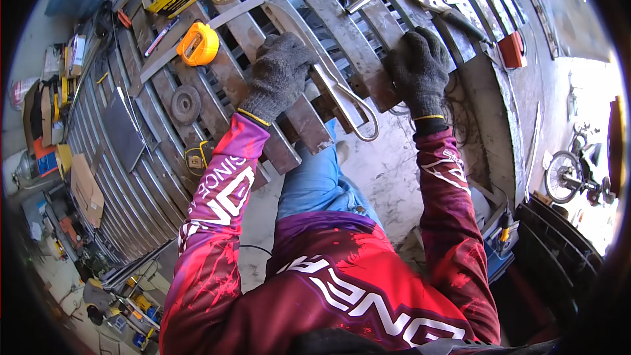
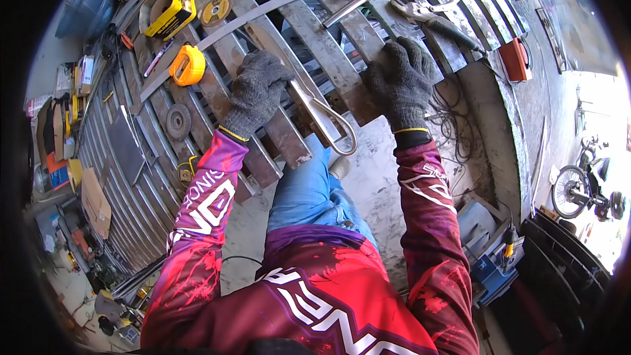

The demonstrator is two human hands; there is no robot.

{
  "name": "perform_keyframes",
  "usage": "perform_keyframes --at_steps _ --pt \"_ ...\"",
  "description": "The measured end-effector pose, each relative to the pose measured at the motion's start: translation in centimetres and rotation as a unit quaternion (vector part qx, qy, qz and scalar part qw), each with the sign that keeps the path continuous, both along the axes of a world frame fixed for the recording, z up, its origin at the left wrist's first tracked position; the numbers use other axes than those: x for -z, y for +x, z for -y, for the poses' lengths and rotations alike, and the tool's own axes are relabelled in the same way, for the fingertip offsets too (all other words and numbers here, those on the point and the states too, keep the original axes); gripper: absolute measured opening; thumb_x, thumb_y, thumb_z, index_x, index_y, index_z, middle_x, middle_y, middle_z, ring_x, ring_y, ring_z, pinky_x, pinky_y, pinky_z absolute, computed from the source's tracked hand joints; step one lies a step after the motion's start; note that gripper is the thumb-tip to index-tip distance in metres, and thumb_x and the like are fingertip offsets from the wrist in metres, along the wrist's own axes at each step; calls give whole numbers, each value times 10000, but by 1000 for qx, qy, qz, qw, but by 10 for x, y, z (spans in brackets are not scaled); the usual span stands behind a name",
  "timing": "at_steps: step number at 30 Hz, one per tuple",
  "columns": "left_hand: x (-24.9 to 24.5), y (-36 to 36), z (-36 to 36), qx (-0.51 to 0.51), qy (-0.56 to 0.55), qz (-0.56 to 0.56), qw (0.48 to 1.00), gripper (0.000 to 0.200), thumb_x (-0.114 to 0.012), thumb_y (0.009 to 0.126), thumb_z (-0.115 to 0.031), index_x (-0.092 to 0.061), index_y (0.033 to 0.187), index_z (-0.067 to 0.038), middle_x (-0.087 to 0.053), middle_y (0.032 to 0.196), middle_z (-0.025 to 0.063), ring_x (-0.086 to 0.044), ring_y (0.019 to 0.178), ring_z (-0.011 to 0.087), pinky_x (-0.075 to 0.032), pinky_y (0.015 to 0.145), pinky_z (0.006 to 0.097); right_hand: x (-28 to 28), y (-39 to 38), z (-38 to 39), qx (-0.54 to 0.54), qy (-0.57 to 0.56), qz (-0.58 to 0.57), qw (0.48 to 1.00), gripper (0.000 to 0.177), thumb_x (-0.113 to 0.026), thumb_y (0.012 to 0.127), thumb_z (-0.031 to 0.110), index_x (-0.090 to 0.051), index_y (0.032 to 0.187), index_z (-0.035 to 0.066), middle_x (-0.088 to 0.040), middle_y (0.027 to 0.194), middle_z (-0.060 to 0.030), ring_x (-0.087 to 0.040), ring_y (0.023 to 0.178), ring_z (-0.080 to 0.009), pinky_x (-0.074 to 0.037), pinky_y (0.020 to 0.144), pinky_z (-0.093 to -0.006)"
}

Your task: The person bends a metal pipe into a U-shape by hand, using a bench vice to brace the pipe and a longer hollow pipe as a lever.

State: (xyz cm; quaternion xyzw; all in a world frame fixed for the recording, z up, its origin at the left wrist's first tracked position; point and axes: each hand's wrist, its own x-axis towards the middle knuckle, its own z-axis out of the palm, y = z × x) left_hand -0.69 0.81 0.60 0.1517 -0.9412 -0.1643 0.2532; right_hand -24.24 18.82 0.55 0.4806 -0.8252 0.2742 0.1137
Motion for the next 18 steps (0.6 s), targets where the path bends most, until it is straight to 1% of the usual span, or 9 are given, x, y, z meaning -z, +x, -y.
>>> perform_keyframes --at_steps 2,5,9,11,15,18 --pt "0 0 -1 -5 20 -10 1000 149 -726 729 -66 -714 871 -110 -630 878 109 -604 899 324 -479 865 453 0 0 -1 1 -6 8 1000 478 -731 776 356 -635 1193 144 -576 1304 -122 -500 1247 -366 -357 1074 -501" --pt "-2 0 -4 -27 10 4 1000 151 -728 733 -61 -717 875 -111 -628 876 110 -603 890 326 -478 864 447 0 0 0 13 4 1 1000 464 -728 782 354 -637 1191 154 -580 1299 -116 -504 1246 -360 -359 1073 -497" --pt "-3 0 -3 -22 -3 7 1000 161 -728 738 -65 -725 889 -118 -628 892 114 -603 892 325 -480 859 444 -1 0 0 7 6 -3 1000 461 -729 781 346 -635 1184 142 -580 1290 -122 -507 1241 -361 -362 1071 -497" --pt "-3 0 -2 -11 10 6 1000 159 -727 743 -70 -728 893 -124 -630 914 115 -601 903 322 -480 858 446 -2 0 1 -1 4 -5 1000 461 -730 778 341 -634 1181 137 -580 1287 -125 -506 1240 -363 -363 1070 -498" --pt "-7 0 -4 -24 25 13 999 160 -727 744 -75 -727 895 -128 -634 928 111 -602 913 318 -480 861 450 -3 1 2 7 -3 4 1000 459 -731 765 324 -640 1167 121 -581 1276 -140 -504 1233 -380 -365 1068 -501" --pt "-8 1 -5 -19 12 14 1000 165 -728 745 -75 -726 900 -133 -637 930 106 -602 922 317 -477 871 451 -4 1 1 2 5 8 1000 462 -735 762 320 -644 1166 114 -578 1284 -148 -503 1234 -381 -369 1062 -505"
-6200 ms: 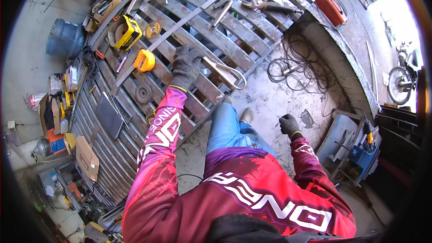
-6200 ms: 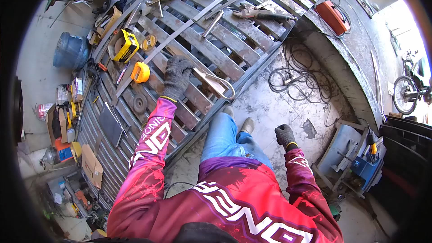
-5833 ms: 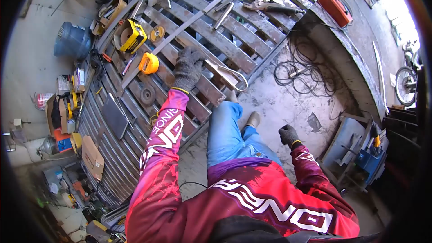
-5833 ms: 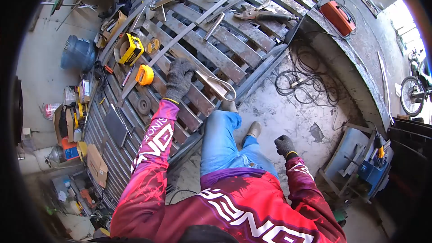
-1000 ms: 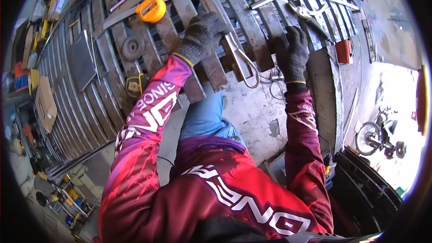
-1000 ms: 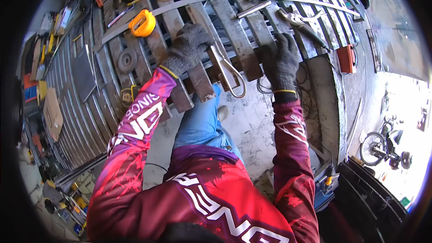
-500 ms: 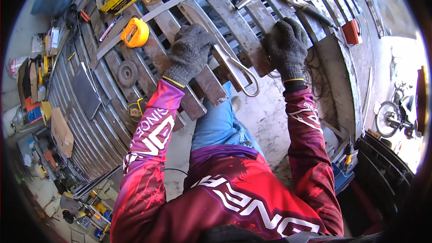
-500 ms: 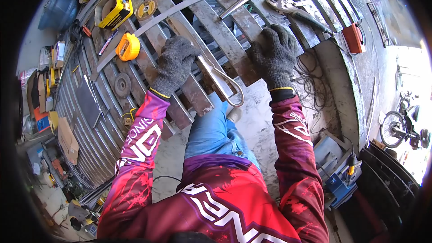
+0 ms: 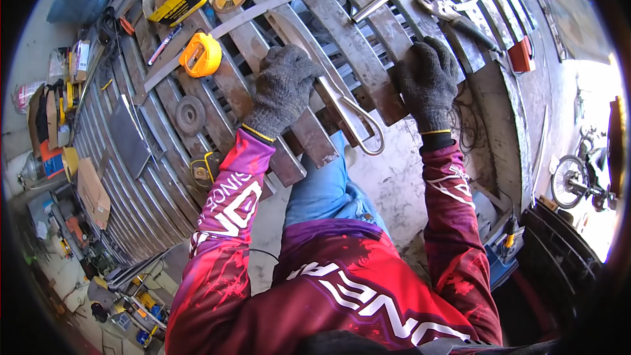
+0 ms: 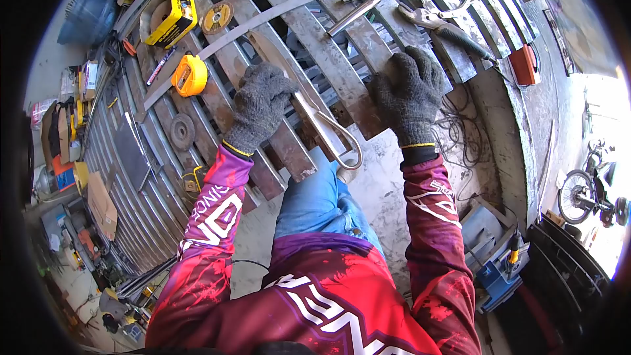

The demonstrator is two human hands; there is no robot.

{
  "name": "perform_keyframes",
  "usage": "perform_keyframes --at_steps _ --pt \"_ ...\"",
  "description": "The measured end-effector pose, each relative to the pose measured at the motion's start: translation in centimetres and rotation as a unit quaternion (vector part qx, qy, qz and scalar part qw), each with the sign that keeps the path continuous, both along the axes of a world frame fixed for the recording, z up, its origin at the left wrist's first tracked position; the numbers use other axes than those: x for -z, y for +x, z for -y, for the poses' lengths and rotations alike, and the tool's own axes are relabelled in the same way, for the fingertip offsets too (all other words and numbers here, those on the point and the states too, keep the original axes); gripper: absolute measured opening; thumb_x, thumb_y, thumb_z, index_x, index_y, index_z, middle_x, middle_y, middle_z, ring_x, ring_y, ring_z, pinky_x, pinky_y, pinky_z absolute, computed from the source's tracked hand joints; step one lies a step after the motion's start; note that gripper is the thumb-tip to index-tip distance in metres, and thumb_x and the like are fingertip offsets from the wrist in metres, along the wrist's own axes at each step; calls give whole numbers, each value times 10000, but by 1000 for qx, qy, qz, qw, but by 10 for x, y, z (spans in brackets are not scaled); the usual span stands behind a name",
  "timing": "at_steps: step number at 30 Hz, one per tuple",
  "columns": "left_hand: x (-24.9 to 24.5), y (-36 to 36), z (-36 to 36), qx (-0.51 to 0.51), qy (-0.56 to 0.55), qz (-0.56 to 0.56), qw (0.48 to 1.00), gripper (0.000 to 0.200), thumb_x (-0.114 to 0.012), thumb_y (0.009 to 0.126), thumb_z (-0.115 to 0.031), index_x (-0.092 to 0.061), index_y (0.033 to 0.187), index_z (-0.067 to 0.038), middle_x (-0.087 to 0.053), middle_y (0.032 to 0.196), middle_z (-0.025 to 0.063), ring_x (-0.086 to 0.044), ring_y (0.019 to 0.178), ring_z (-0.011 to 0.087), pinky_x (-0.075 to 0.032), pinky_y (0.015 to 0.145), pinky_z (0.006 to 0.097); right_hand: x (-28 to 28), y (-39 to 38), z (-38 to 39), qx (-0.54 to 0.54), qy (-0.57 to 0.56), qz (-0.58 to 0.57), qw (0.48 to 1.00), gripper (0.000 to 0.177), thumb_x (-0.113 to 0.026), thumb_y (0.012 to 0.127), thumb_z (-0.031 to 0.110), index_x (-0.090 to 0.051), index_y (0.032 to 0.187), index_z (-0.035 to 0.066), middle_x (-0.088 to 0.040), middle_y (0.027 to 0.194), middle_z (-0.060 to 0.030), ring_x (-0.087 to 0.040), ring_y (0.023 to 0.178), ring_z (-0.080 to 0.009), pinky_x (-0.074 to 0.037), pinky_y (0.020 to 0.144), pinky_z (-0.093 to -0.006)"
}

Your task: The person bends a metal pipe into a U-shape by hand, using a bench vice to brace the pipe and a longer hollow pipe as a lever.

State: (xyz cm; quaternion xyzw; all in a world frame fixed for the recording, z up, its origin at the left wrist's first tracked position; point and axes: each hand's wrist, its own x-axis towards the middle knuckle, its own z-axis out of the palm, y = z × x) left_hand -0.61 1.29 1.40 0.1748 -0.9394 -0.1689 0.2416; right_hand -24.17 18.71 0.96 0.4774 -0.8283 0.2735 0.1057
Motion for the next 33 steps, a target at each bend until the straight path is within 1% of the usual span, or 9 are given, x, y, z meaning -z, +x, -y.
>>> perform_keyframes --at_steps 2,5,11,18,23,25,29,31,33 --pt "2 1 2 5 -10 -2 1000 169 -725 750 -75 -725 908 -134 -638 932 104 -602 935 316 -473 877 448 -2 0 1 1 4 -2 1000 469 -737 764 319 -644 1170 103 -574 1294 -155 -501 1236 -384 -363 1065 -508" --pt "1 1 2 5 6 -2 1000 166 -725 753 -80 -724 910 -134 -638 934 103 -600 944 316 -469 883 448 -3 2 1 0 2 12 1000 475 -739 768 318 -640 1174 94 -572 1302 -161 -499 1237 -389 -359 1067 -510" --pt "1 1 2 7 -13 3 1000 167 -723 754 -82 -723 912 -138 -634 945 105 -601 946 317 -469 884 450 -4 2 0 -1 6 6 1000 460 -745 767 308 -645 1162 94 -579 1291 -165 -507 1229 -391 -368 1062 -503" --pt "2 1 1 -1 -4 6 1000 172 -727 753 -91 -717 920 -132 -632 937 111 -600 945 316 -467 888 455 -4 2 0 2 -3 12 1000 447 -746 770 301 -648 1154 93 -582 1284 -165 -510 1224 -391 -374 1060 -500" --pt "8 3 3 9 2 -6 1000 179 -706 728 -86 -700 901 -130 -627 925 103 -595 945 331 -469 888 460 -4 3 0 3 -5 25 1000 435 -748 776 303 -655 1150 101 -589 1283 -154 -521 1214 -387 -384 1056 -497" --pt "11 3 4 19 -19 -22 999 177 -690 716 -94 -702 887 -138 -626 897 89 -601 927 318 -479 866 451 -3 2 0 4 -1 36 999 441 -755 774 305 -657 1155 105 -590 1293 -140 -525 1214 -377 -392 1054 -488" --pt "17 2 2 -20 -15 -28 999 140 -686 714 -99 -718 845 -137 -634 888 71 -615 898 300 -493 834 434 2 2 2 6 6 8 1000 419 -760 784 305 -665 1142 111 -591 1294 -122 -532 1210 -362 -399 1047 -476" --pt "10 3 -3 -40 7 -29 999 140 -694 721 -108 -733 852 -138 -634 895 72 -618 903 302 -501 826 431 5 0 1 -3 9 3 1000 421 -763 785 309 -664 1145 114 -590 1295 -119 -530 1212 -360 -399 1047 -474" --pt "15 3 -2 -46 9 -34 998 143 -701 726 -113 -739 862 -139 -632 906 73 -618 912 302 -505 825 430 5 -1 1 -10 11 -3 1000 424 -766 786 312 -662 1147 116 -588 1296 -116 -529 1214 -357 -398 1047 -472"
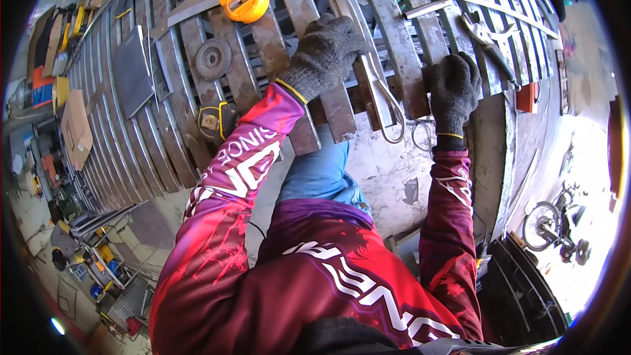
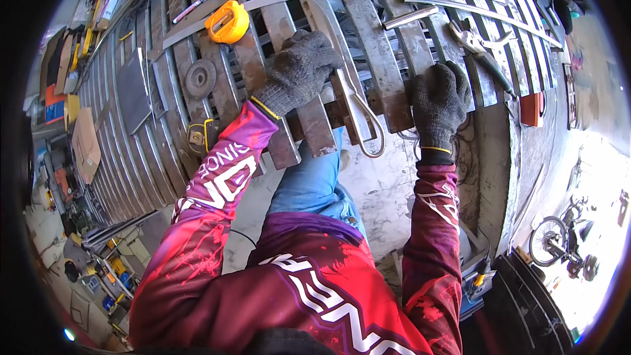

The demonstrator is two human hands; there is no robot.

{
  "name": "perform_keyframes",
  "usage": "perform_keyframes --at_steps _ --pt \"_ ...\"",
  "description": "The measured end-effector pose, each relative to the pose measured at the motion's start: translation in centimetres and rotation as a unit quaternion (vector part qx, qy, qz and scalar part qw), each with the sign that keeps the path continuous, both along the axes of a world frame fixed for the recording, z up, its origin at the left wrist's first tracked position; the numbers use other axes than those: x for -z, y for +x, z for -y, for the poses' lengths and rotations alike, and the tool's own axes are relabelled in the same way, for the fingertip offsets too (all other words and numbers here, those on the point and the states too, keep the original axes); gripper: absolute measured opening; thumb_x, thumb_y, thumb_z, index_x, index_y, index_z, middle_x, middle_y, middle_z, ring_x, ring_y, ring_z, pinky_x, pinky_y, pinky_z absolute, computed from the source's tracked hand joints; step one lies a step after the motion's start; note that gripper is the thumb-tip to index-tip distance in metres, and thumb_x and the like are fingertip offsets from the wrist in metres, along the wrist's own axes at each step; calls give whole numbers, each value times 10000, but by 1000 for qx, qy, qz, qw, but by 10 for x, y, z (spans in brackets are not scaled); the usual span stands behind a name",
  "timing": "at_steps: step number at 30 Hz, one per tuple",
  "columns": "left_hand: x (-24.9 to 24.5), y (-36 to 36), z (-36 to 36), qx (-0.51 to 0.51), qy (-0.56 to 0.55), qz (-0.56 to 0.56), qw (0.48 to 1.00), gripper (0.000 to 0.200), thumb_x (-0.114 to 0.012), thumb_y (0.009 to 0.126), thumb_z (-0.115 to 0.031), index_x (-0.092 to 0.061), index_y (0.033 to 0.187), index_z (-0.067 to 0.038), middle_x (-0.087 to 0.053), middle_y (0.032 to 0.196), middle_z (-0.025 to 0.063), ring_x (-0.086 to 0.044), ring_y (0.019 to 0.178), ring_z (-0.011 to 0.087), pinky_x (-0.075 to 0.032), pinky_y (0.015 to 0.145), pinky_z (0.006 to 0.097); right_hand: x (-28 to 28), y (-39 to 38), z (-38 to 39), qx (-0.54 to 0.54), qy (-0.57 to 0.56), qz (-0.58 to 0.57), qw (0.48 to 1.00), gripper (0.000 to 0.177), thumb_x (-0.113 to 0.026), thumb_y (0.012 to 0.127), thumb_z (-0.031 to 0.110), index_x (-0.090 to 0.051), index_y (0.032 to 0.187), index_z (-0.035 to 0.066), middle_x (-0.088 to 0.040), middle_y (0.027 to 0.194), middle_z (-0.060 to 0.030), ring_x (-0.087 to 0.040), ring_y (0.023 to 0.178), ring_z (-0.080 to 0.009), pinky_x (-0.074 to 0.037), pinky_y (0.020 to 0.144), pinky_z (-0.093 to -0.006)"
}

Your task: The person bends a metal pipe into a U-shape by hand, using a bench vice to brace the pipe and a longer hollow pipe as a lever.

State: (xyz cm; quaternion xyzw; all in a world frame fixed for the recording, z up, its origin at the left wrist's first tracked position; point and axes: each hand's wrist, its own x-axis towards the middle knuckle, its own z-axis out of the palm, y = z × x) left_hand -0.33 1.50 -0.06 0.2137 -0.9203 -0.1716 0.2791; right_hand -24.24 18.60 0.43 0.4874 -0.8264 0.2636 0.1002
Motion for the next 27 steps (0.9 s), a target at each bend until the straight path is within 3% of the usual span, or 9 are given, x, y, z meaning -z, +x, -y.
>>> perform_keyframes --at_steps 27 --pt "-9 -3 6 56 -42 31 997 158 -715 735 -73 -711 885 -123 -630 887 96 -605 908 314 -486 858 455 -5 2 -2 24 -16 -3 1000 389 -750 811 300 -676 1150 123 -612 1279 -125 -559 1207 -345 -422 1043 -457"
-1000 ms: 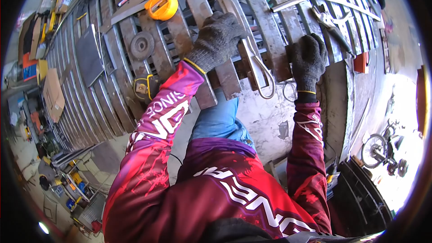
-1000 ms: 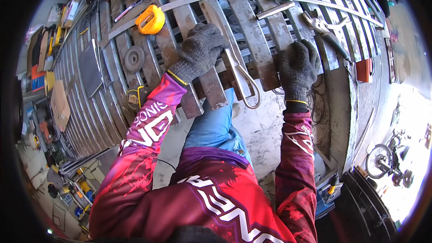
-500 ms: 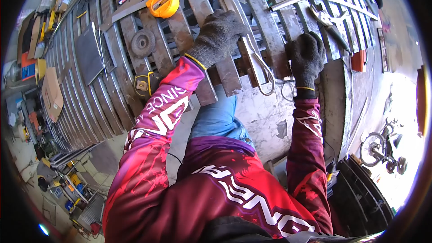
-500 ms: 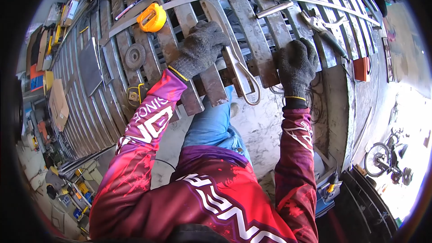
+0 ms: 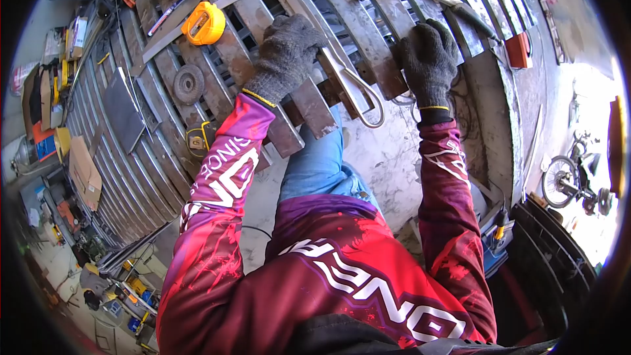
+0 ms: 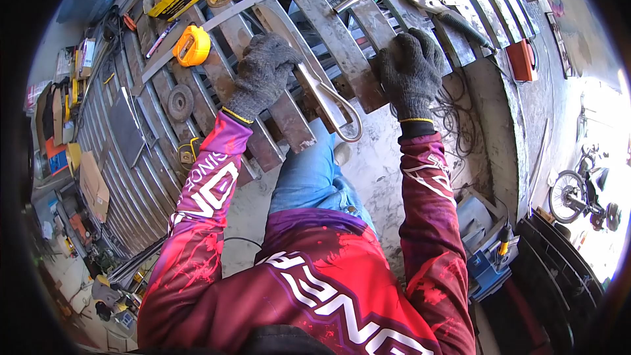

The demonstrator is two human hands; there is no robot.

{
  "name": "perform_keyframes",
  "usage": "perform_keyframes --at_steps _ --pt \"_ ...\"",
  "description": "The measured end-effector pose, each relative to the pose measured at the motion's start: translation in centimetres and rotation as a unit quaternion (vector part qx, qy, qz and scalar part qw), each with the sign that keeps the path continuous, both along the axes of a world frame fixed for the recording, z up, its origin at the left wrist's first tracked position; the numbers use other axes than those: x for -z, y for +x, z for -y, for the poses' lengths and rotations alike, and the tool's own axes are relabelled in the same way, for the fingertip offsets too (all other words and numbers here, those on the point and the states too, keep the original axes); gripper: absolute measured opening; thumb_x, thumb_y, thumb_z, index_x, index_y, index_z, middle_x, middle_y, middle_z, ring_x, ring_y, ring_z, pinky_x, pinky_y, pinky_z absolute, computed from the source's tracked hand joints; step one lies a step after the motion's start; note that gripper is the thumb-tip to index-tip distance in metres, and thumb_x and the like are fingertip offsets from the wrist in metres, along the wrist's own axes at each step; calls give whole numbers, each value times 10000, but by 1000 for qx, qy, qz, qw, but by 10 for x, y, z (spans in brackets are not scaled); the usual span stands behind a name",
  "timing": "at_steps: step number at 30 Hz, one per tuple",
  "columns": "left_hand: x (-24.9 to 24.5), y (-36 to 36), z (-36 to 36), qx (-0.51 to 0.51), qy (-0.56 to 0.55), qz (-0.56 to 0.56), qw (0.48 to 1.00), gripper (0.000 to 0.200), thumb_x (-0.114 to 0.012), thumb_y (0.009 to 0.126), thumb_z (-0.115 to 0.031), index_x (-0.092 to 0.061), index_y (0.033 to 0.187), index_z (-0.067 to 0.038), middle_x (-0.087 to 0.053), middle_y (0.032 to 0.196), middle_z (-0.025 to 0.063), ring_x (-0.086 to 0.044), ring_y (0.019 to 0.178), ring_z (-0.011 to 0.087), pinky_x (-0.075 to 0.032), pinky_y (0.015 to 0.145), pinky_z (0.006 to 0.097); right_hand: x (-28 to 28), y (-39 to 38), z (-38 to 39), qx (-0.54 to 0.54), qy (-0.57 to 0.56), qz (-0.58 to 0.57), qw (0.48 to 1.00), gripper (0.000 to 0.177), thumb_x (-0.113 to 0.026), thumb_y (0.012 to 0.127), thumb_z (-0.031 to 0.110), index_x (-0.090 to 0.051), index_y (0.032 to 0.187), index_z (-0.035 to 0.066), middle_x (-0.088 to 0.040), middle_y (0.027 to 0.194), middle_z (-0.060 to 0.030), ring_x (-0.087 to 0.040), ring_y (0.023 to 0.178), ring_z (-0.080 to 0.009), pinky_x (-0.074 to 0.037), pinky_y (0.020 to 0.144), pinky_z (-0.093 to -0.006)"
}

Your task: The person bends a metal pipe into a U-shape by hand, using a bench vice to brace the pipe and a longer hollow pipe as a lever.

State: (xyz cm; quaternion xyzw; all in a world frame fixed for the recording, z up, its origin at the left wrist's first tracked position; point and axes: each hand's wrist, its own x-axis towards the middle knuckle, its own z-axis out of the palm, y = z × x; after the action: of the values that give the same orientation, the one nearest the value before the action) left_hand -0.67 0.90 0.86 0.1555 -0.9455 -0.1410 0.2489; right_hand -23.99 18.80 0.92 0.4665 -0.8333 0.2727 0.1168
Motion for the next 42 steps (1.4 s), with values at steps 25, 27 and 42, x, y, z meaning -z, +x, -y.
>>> perform_keyframes --at_steps 25,27,42 --pt "16 2 2 -8 -17 -55 998 130 -723 754 -83 -725 881 -108 -640 890 93 -623 863 313 -512 791 436 13 -5 2 -4 -22 0 1000 379 -747 793 340 -695 1109 138 -627 1246 -103 -559 1181 -342 -413 1036 -463" --pt "25 2 4 -7 -19 -41 999 145 -730 757 -84 -738 897 -119 -647 912 89 -621 891 301 -517 811 432 14 -7 1 -7 -20 -9 1000 385 -753 788 341 -694 1109 137 -627 1245 -105 -560 1177 -345 -414 1035 -463" --pt "24 4 -6 -85 26 -6 996 146 -728 762 -128 -756 905 -130 -633 970 97 -604 951 319 -534 834 450 -30 62 -64 -234 8 205 950 700 -903 654 289 -605 1253 81 -506 1394 -165 -453 1331 -372 -379 1106 -465"
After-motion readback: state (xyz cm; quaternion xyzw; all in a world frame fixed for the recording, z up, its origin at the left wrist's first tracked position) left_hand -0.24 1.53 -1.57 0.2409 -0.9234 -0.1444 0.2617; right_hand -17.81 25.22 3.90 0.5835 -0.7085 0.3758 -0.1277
